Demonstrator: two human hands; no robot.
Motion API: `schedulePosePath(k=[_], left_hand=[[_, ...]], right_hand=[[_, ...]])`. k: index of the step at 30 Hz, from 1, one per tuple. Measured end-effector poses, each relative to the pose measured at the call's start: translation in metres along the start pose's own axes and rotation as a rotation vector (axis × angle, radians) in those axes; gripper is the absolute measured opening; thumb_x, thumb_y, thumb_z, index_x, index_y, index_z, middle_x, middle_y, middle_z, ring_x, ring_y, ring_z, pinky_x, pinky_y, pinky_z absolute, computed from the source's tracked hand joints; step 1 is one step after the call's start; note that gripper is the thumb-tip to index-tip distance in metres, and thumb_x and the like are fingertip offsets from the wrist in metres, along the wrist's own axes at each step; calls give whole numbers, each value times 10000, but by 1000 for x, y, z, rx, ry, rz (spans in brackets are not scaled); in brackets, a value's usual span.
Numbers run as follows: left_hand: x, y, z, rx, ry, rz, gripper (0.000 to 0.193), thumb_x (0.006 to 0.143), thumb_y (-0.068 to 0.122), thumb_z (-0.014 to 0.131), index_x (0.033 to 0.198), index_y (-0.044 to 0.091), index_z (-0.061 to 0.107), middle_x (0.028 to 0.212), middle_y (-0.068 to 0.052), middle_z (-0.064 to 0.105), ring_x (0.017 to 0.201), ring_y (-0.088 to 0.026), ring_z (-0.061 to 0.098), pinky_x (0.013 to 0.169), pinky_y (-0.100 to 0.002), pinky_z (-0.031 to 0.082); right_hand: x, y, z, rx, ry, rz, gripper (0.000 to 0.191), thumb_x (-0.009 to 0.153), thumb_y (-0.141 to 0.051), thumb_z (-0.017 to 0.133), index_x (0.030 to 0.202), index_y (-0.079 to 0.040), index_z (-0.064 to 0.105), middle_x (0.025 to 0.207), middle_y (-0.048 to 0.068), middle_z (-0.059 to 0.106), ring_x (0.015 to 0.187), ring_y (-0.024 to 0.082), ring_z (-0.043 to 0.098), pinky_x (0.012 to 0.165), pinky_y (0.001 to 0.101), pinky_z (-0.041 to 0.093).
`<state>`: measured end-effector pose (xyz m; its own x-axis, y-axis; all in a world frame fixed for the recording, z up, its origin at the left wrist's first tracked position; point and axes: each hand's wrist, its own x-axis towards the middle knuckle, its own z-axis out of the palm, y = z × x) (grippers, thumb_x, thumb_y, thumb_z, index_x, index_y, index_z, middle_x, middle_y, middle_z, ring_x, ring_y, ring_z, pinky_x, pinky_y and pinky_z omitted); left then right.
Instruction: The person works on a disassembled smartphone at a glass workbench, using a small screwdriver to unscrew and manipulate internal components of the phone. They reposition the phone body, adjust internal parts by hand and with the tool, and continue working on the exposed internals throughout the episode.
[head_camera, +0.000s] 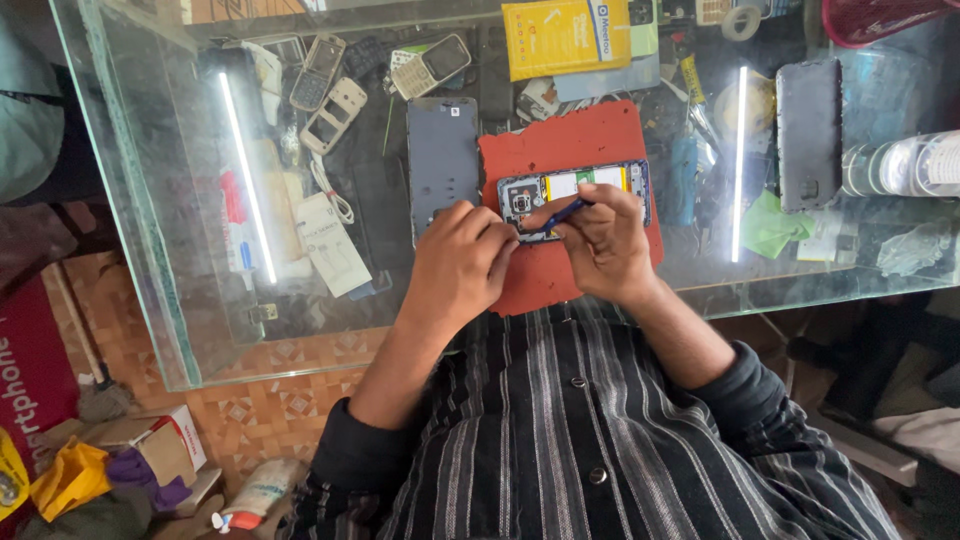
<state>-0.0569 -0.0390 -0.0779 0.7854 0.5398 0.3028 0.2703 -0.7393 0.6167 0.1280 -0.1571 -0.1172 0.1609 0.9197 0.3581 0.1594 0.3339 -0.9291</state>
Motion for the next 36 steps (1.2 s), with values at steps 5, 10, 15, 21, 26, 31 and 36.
schedulePosePath(k=[5, 10, 15, 21, 26, 31, 36], left_hand=[[10, 5, 11, 174, -110, 63, 81, 770, 95, 731, 824, 52, 688, 855, -56, 626, 913, -259, 590, 782, -404, 481], [15, 11, 29, 452, -200, 139, 75, 786, 133, 688, 810, 64, 704, 845, -54, 646, 921, -226, 600, 759, -364, 478], [20, 11, 43, 594, -333, 97, 60, 789, 130, 671, 820, 94, 708, 828, -50, 659, 873, -218, 604, 708, -353, 467], [17, 5, 39, 414, -282, 61, 219, 698, 196, 767, 828, 36, 693, 846, -100, 662, 878, -267, 624, 721, -388, 512], [9, -25, 8, -2, -3, -204, 182, 753, 79, 810, 831, 58, 647, 856, -81, 679, 842, -258, 670, 740, -392, 551], [4, -41, -12, -244, 202, -417, 279, 818, -38, 761, 1042, 48, 619, 846, -48, 669, 655, -160, 640, 601, -307, 537], [5, -41, -15, -131, 279, -308, 303, 836, -67, 748, 1072, 50, 597, 902, -53, 658, 711, -176, 616, 621, -313, 522]], right_hand=[[4, -5, -7, -67, 66, 6, 701, 1002, 240, 483, 1503, -131, 164, 1192, 267, 640, 1149, 322, 702, 1023, 424, 594], [1, -5, -12, -70, 115, 18, 680, 1019, 230, 489, 1508, -114, 165, 1188, 270, 642, 1153, 322, 700, 1051, 453, 596], [1, -3, -14, -61, 132, 21, 675, 1025, 223, 495, 1512, -104, 160, 1198, 269, 635, 1159, 322, 697, 1014, 434, 600], [3, -9, -11, -105, 136, 32, 710, 1008, 236, 490, 1519, -103, 133, 1201, 270, 633, 1140, 323, 714, 1018, 433, 607], [12, -5, 7, -182, 133, -55, 804, 1002, 224, 566, 1535, -135, 82, 1203, 251, 627, 1125, 310, 738, 979, 411, 648], [25, 4, 20, -323, 75, -206, 807, 983, 200, 620, 1537, -158, 156, 1176, 258, 629, 1089, 336, 737, 917, 396, 663], [26, 6, 15, -450, 3, -241, 789, 998, 162, 644, 1540, -139, 155, 1161, 229, 669, 1036, 292, 758, 847, 344, 664]])
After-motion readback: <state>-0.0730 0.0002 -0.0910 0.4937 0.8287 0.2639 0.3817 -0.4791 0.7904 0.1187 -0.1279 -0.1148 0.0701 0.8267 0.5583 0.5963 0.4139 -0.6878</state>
